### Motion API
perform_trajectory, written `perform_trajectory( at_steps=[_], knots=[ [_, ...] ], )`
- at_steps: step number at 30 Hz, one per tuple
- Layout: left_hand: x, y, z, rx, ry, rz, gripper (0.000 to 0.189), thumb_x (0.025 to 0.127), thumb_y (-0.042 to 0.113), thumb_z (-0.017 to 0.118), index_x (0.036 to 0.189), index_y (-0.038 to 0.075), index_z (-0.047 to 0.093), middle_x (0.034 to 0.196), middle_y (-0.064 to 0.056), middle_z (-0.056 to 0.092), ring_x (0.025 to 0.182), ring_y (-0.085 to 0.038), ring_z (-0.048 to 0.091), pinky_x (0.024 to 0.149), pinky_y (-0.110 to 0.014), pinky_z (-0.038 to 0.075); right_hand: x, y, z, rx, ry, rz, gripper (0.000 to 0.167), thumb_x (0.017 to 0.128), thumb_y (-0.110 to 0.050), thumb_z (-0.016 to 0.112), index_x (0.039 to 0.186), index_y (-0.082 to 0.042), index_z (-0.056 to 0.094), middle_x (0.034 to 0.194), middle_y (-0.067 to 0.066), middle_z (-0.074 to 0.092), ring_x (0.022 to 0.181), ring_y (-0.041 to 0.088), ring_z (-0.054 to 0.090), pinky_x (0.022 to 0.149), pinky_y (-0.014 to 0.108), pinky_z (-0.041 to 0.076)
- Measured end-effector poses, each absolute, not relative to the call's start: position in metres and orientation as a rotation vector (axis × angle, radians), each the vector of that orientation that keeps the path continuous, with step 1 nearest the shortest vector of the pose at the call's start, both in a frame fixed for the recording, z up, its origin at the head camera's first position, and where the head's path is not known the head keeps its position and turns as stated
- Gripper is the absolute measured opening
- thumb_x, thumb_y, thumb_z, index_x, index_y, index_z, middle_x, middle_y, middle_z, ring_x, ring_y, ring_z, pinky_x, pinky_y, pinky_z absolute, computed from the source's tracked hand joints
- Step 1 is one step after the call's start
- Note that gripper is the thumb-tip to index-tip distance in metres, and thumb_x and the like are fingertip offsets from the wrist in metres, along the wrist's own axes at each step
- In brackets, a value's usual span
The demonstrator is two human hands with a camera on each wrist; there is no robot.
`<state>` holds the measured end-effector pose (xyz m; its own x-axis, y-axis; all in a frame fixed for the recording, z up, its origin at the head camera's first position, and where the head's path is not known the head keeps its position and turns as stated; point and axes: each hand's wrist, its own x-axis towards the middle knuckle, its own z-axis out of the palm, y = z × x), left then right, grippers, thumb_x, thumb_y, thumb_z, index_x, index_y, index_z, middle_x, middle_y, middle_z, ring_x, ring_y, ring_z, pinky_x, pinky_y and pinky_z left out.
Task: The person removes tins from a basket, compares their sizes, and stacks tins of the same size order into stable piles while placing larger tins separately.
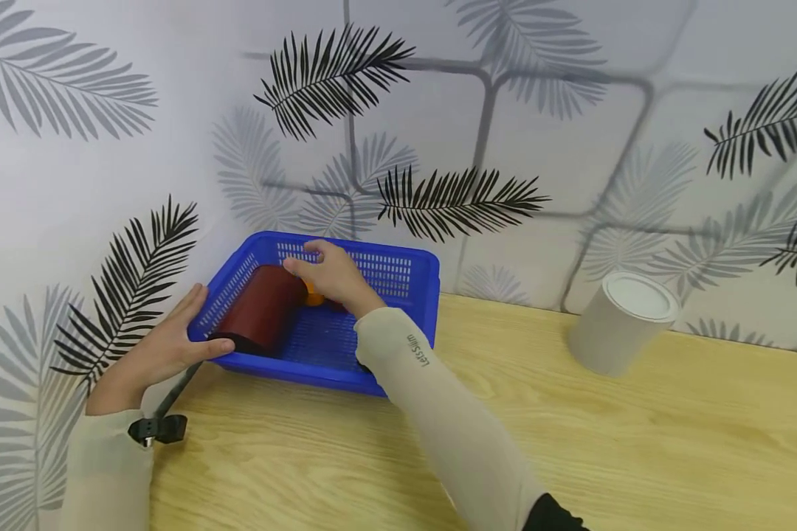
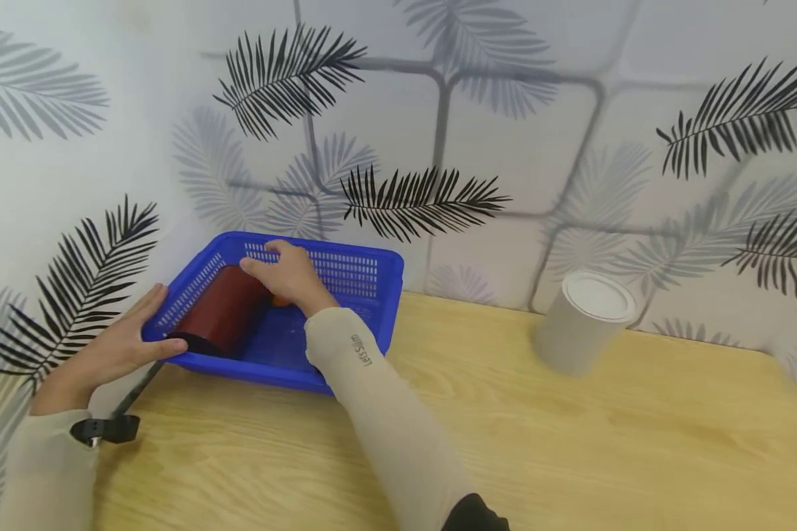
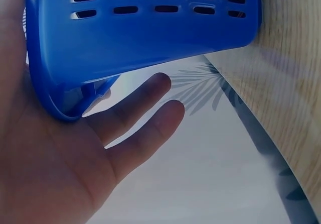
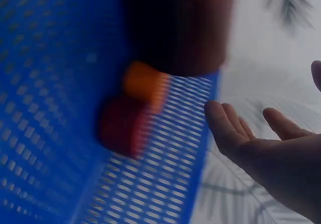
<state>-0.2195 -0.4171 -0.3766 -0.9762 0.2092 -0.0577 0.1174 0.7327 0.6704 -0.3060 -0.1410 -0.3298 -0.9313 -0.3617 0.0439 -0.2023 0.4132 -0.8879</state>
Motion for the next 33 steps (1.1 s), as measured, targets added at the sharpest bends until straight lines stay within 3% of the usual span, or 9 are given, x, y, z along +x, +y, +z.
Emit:
perform_trajectory(
  at_steps=[3,7,10,18,23,26,29,33],
  knots=[
    [-0.22,-0.42,-0.375,0.249,2.798,1.084,0.116,0.088,0.049,0.072,0.161,0.007,-0.008,0.166,-0.017,-0.015,0.149,-0.05,-0.004,0.108,-0.077,0.008,-0.311,-0.153,-0.345,-0.462,2.496,-1.434,0.068,0.097,-0.044,0.066,0.15,-0.007,0.048,0.144,0.014,0.053,0.118,0.025,0.057,0.09,0.039,0.052],
    [-0.22,-0.415,-0.373,0.248,2.798,1.075,0.116,0.088,0.049,0.073,0.161,0.007,-0.007,0.167,-0.018,-0.014,0.149,-0.051,-0.003,0.107,-0.077,0.009,-0.312,-0.151,-0.355,-0.422,2.402,-1.323,0.077,0.097,-0.054,0.061,0.156,-0.009,0.038,0.124,0.018,0.061,0.094,0.03,0.065,0.073,0.041,0.057],
    [-0.22,-0.416,-0.371,0.242,2.811,1.057,0.116,0.088,0.049,0.073,0.161,0.008,-0.007,0.167,-0.018,-0.013,0.149,-0.051,-0.003,0.107,-0.078,0.009,-0.312,-0.152,-0.355,-0.425,2.319,-1.242,0.084,0.098,-0.058,0.057,0.16,-0.01,0.028,0.11,0.023,0.063,0.086,0.038,0.069,0.071,0.044,0.059],
    [-0.219,-0.417,-0.374,0.236,2.8,1.061,0.116,0.089,0.049,0.073,0.161,0.009,-0.009,0.167,-0.017,-0.015,0.149,-0.05,-0.005,0.107,-0.078,0.009,-0.311,-0.16,-0.359,-0.356,2.1,-1.215,0.102,0.097,-0.059,0.058,0.163,-0.018,-0.007,0.11,0.031,0.066,0.084,0.043,0.072,0.067,0.046,0.06],
    [-0.216,-0.417,-0.377,0.211,2.789,1.069,0.116,0.089,0.05,0.072,0.161,0.009,-0.009,0.167,-0.017,-0.015,0.149,-0.051,-0.004,0.107,-0.078,0.01,-0.316,-0.166,-0.367,-0.287,1.912,-1.349,0.107,0.094,-0.058,0.063,0.163,-0.021,-0.01,0.115,0.034,0.061,0.083,0.047,0.071,0.068,0.051,0.06],
    [-0.216,-0.417,-0.376,0.207,2.784,1.072,0.117,0.088,0.05,0.073,0.161,0.009,-0.009,0.167,-0.017,-0.016,0.149,-0.05,-0.005,0.108,-0.077,0.01,-0.316,-0.169,-0.371,-0.26,1.895,-1.425,0.101,0.092,-0.055,0.068,0.159,-0.016,0.003,0.119,0.034,0.057,0.081,0.049,0.071,0.066,0.052,0.06],
    [-0.217,-0.417,-0.376,0.214,2.779,1.08,0.117,0.088,0.049,0.073,0.161,0.008,-0.009,0.167,-0.017,-0.015,0.149,-0.049,-0.005,0.109,-0.076,0.01,-0.316,-0.173,-0.373,-0.252,1.917,-1.487,0.088,0.09,-0.052,0.072,0.146,-0.013,0.016,0.121,0.032,0.052,0.078,0.051,0.07,0.066,0.055,0.059],
    [-0.218,-0.419,-0.374,0.222,2.785,1.077,0.116,0.089,0.048,0.073,0.161,0.008,-0.008,0.167,-0.016,-0.014,0.15,-0.047,-0.005,0.109,-0.075,0.011,-0.316,-0.179,-0.372,-0.264,1.924,-1.538,0.091,0.087,-0.052,0.075,0.144,-0.013,0.016,0.121,0.029,0.048,0.076,0.049,0.07,0.069,0.058,0.058]
  ],
)
